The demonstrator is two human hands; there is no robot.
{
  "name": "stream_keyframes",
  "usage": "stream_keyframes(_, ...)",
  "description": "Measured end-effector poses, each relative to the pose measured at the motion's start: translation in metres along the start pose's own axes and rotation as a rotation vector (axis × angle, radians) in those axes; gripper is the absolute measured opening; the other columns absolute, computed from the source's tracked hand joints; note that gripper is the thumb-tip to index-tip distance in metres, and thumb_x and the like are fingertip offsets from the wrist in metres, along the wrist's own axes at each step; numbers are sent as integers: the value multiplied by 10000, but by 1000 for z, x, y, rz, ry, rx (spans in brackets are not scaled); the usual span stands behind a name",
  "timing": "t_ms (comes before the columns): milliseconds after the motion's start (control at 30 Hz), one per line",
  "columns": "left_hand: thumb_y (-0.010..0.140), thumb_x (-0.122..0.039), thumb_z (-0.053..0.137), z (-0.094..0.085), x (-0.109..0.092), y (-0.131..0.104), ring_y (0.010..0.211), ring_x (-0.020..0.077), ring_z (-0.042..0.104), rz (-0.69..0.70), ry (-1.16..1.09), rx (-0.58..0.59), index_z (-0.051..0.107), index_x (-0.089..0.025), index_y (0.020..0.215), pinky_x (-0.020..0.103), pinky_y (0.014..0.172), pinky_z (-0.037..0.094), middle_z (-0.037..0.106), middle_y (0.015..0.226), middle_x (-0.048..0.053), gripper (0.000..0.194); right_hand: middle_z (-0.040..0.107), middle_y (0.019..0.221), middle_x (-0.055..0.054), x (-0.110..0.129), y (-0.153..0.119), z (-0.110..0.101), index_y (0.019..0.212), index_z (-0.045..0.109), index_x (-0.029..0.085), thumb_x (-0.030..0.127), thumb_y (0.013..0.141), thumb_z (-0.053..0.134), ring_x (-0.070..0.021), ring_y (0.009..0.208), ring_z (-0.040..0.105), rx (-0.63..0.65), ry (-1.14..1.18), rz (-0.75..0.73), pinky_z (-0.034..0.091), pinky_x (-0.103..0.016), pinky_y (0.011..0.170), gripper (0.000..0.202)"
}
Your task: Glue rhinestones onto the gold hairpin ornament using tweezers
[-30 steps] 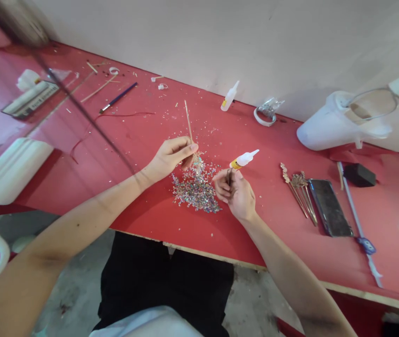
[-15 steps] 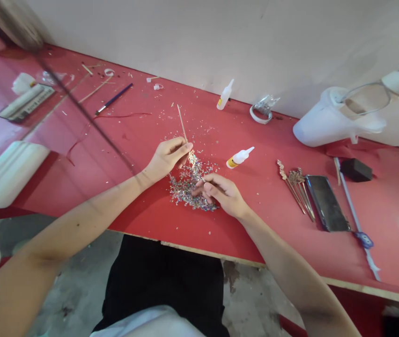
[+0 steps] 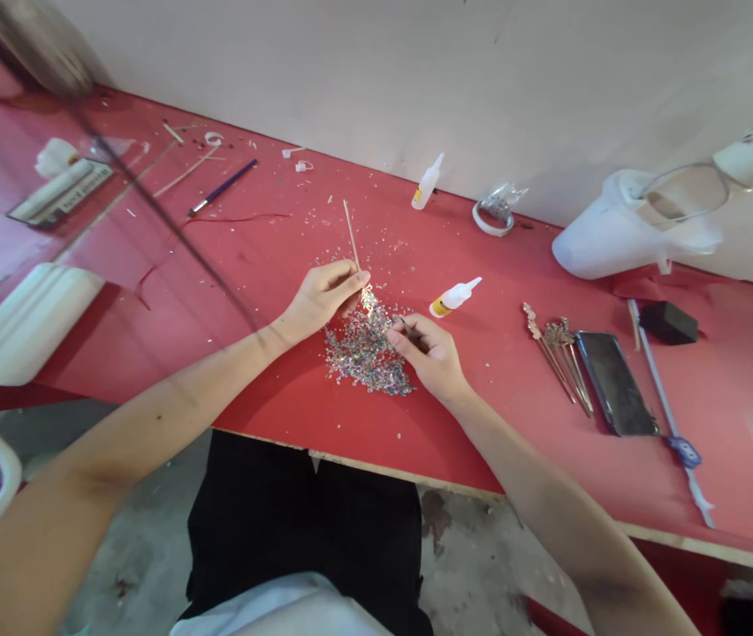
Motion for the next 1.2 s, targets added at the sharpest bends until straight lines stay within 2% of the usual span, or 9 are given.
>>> stream_keyframes(167, 922, -420, 560, -1, 1, 1, 421, 54, 438, 0, 0, -21, 510, -174, 608, 212, 451, 346, 502, 475, -32, 402, 491, 674, 24, 3, -2, 6, 825, 594, 197, 433, 878, 589, -98, 571, 391, 82, -72, -9, 322, -245, 544, 241)
stream_keyframes(267, 924, -419, 558, -2, 3, 1, 428, 53, 444, -1, 5, -24, 518, -171, 620, 213, 463, 352, 503, 481, -32, 394, 524, 684, 16, 5, -3, -1, 862, 625, 197, 422, 890, 575, -104, 591, 427, 9, -53, -30, 345, -243, 561, 232)
stream_keyframes(333, 922, -421, 561, -2, 4, 1, 427, 53, 448, -7, -1, -17, 517, -171, 622, 214, 465, 355, 504, 483, -32, 392, 504, 648, 25, 6, -4, -6, 864, 641, 197, 402, 892, 578, -96, 559, 399, -46, -71, -48, 326, -239, 534, 216)
stream_keyframes(433, 922, -418, 561, -3, 4, 1, 432, 52, 445, -13, 13, -14, 510, -171, 616, 214, 472, 356, 504, 486, -32, 397, 415, 563, 58, 8, -6, -9, 871, 665, 193, 346, 876, 610, -78, 488, 309, -40, -148, -99, 268, -237, 484, 162)
stream_keyframes(533, 928, -409, 555, -2, 4, 0, 441, 52, 448, -15, 38, -10, 510, -170, 616, 215, 485, 364, 506, 493, -32, 395, 333, 522, 80, 11, -7, -10, 878, 678, 192, 319, 856, 635, -74, 469, 278, -29, -193, -163, 258, -237, 480, 136)
stream_keyframes(733, 922, -429, 556, -2, 9, 1, 430, 54, 456, -27, 47, -9, 501, -175, 626, 214, 469, 363, 506, 490, -37, 394, 532, 623, 27, 8, -7, -14, 842, 643, 194, 383, 899, 568, -81, 504, 373, -29, -190, -134, 296, -237, 490, 211)
stream_keyframes(1000, 924, -438, 547, -4, 8, 1, 433, 55, 454, 1, 99, -8, 503, -176, 627, 207, 475, 371, 508, 494, -37, 398, 344, 532, 64, 2, -7, -30, 706, 601, 201, 427, 812, 688, -86, 503, 261, -191, -47, -78, 223, -249, 480, 265)
stream_keyframes(1100, 924, -437, 545, -3, 9, 1, 434, 59, 461, 3, 93, 4, 501, -178, 633, 204, 473, 378, 508, 497, -37, 393, 325, 536, 68, -1, -7, -34, 700, 593, 205, 444, 776, 722, -88, 508, 252, -237, 2, -66, 221, -249, 483, 282)
stream_keyframes(1200, 927, -428, 543, -2, 8, 0, 438, 57, 464, 6, 88, 14, 494, -175, 631, 199, 476, 384, 503, 503, -36, 393, 370, 542, 58, -1, -5, -34, 687, 596, 198, 470, 805, 682, -86, 505, 278, -221, 2, -72, 234, -253, 487, 309)
Point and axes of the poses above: each hand's wrist, its own y-axis towards the middle knuckle, its own z-axis out of the palm, x = y × z, the point moved 6 cm from there along y, towards the middle knuckle
